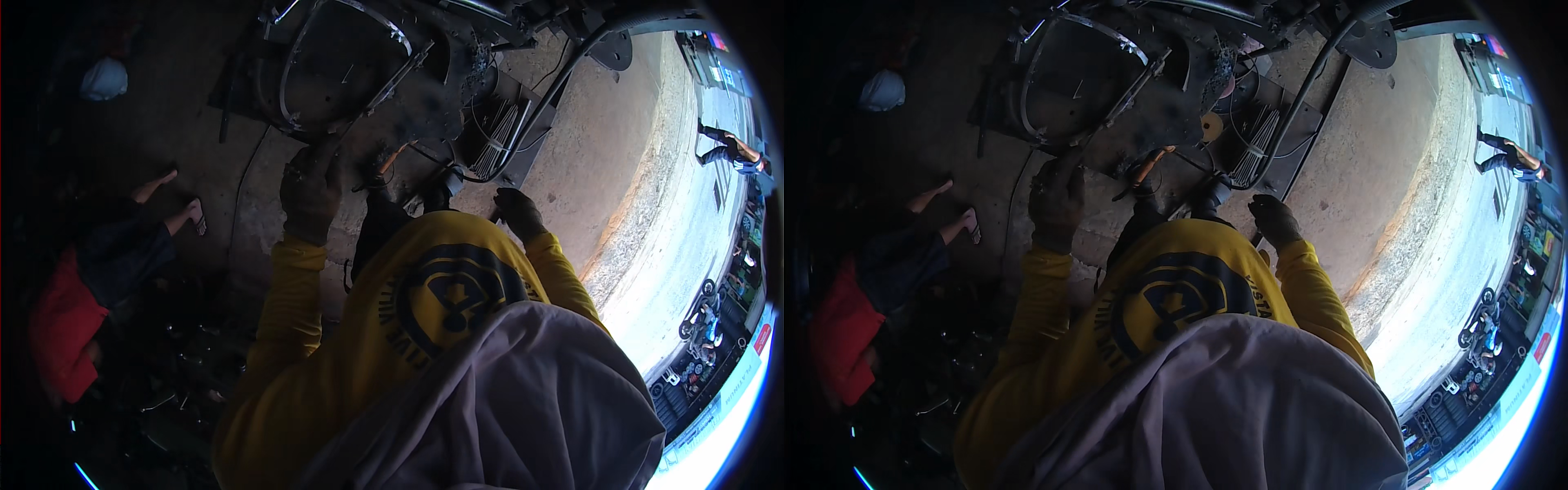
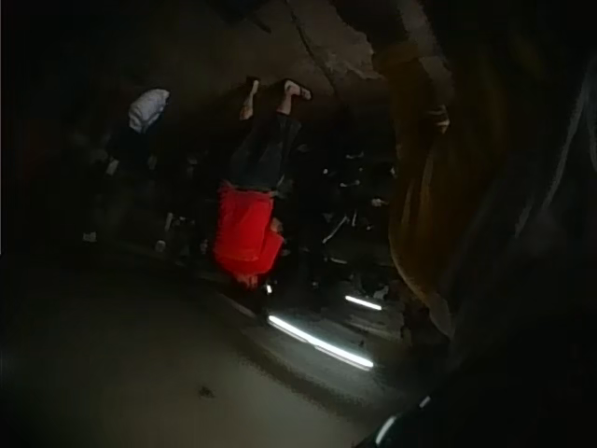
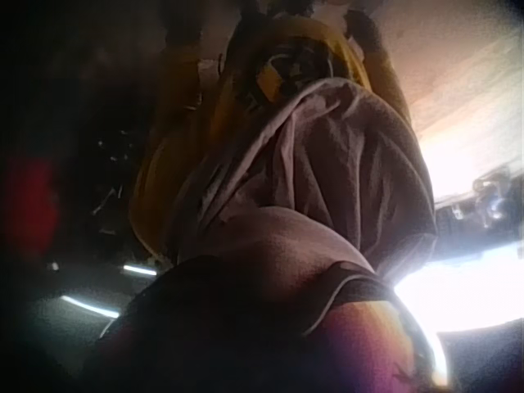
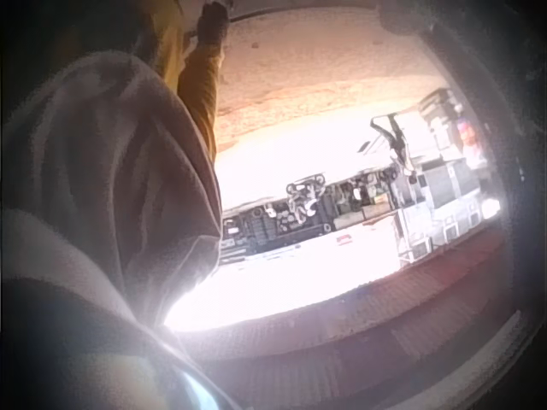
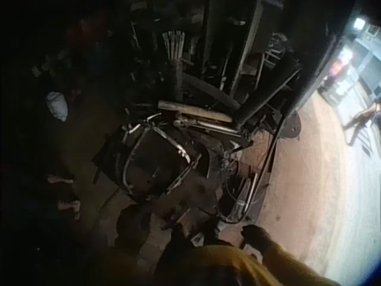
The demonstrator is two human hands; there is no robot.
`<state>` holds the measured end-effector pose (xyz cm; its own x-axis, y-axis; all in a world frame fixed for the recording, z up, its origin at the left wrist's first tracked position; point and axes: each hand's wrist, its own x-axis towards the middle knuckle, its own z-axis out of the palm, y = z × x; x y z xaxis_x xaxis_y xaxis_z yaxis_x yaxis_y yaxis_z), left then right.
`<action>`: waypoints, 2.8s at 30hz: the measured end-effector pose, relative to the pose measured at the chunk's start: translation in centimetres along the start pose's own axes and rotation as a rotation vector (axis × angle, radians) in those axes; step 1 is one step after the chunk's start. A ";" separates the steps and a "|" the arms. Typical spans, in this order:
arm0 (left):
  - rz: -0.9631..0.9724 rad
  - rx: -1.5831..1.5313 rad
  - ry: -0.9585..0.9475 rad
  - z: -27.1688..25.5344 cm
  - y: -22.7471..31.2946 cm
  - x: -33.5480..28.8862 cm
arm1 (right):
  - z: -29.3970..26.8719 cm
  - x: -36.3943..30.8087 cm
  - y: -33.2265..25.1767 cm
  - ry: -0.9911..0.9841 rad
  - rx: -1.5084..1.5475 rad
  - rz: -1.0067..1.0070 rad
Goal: The person joins metal components of a framework using a welding torch, then taps the joints with a hammer.
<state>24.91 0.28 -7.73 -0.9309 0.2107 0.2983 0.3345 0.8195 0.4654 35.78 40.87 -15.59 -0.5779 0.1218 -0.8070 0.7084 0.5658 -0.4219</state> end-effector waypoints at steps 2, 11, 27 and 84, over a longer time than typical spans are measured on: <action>0.002 -0.008 -0.004 -0.3 0.4 0.3 | -0.1 -0.4 -0.5 0.005 0.143 0.106; -0.017 -0.010 -0.031 -0.1 0.0 0.2 | 0.5 1.7 3.8 0.051 -0.306 -0.334; 0.009 0.017 -0.029 -0.2 0.2 0.3 | 0.4 2.2 4.5 0.031 -0.309 -0.379; 0.235 -0.333 -0.483 2.6 9.9 1.6 | 0.2 -5.3 -11.9 -0.128 0.855 -0.455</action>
<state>26.38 10.12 -4.85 -0.7621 0.6455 0.0501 0.4930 0.5284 0.6912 30.52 33.33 -6.45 -0.8561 -0.0802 -0.5106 0.5131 -0.2515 -0.8207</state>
